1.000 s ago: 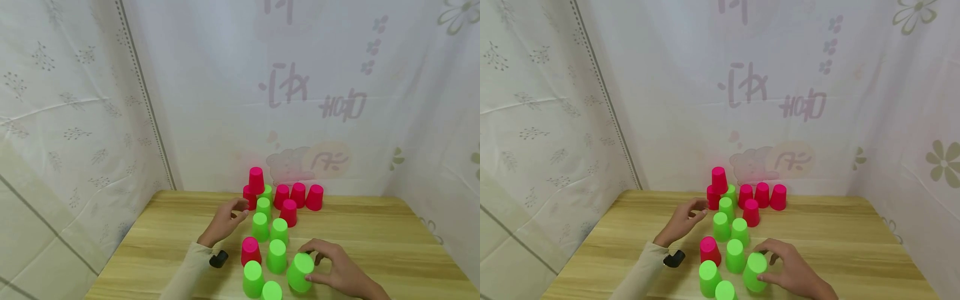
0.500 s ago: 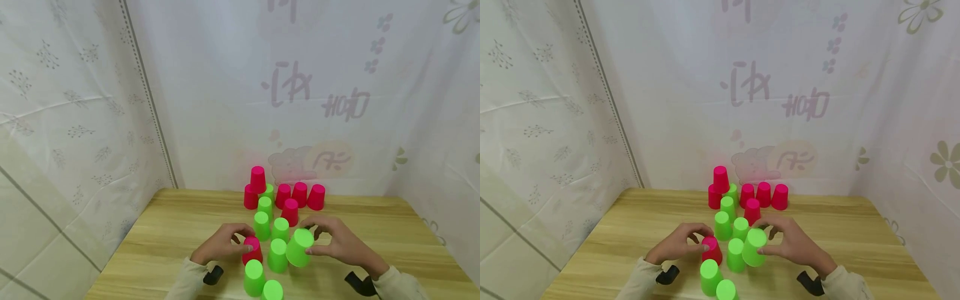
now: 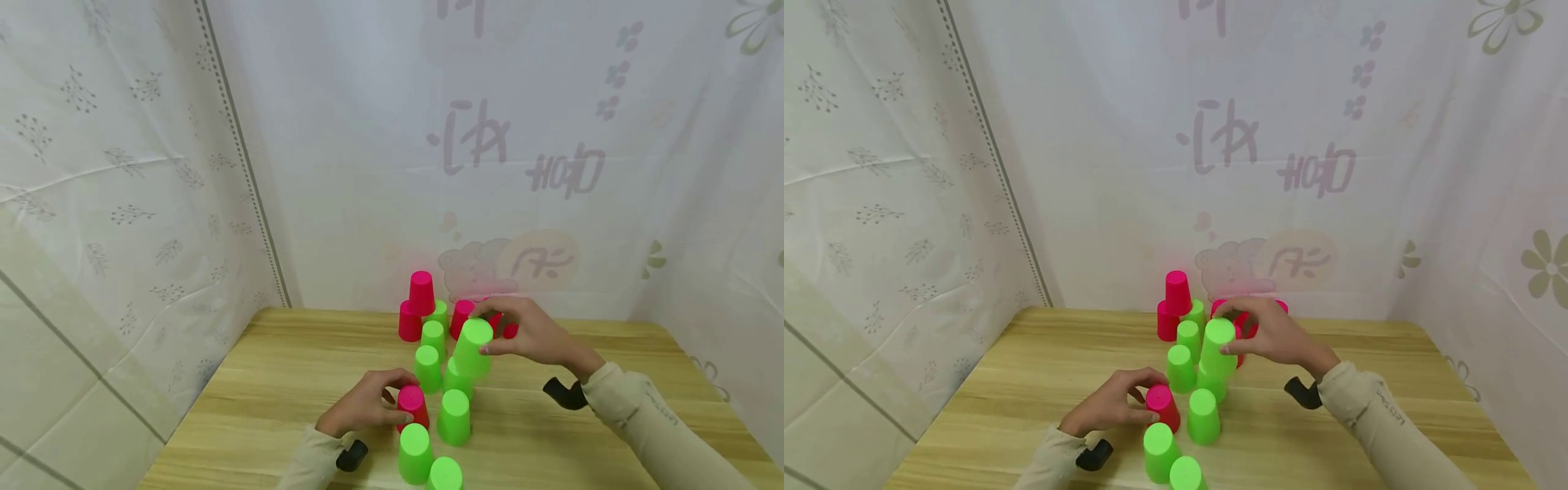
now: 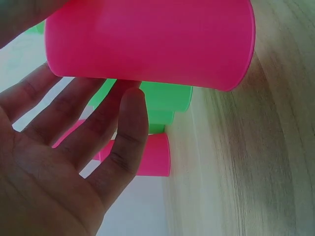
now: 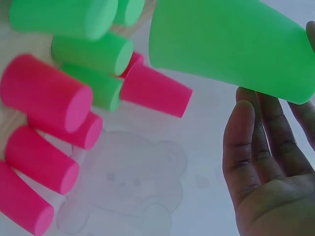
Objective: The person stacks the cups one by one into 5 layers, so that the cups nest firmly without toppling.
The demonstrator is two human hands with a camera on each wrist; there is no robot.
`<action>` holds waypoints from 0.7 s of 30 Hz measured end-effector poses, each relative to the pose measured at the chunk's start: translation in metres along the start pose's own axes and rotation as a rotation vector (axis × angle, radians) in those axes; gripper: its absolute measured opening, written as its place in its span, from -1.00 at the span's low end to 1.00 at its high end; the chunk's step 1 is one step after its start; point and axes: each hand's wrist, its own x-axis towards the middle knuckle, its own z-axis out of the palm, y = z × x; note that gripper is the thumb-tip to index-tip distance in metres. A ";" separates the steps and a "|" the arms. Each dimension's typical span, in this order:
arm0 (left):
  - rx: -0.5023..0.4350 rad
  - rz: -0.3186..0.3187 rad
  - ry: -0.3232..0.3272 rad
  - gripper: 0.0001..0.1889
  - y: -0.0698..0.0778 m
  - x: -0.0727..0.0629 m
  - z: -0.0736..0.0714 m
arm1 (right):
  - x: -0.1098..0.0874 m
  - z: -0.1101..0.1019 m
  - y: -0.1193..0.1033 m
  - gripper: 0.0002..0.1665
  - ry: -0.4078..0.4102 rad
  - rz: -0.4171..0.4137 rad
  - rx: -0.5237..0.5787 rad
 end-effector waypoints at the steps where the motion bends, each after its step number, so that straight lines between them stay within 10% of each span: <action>1: -0.001 -0.005 -0.002 -0.53 0.000 0.000 0.000 | 0.006 -0.002 0.001 -0.56 -0.007 0.015 -0.006; 21: -0.011 -0.027 0.007 -0.61 0.001 0.001 0.000 | 0.076 0.011 0.063 -0.53 0.173 0.445 -0.016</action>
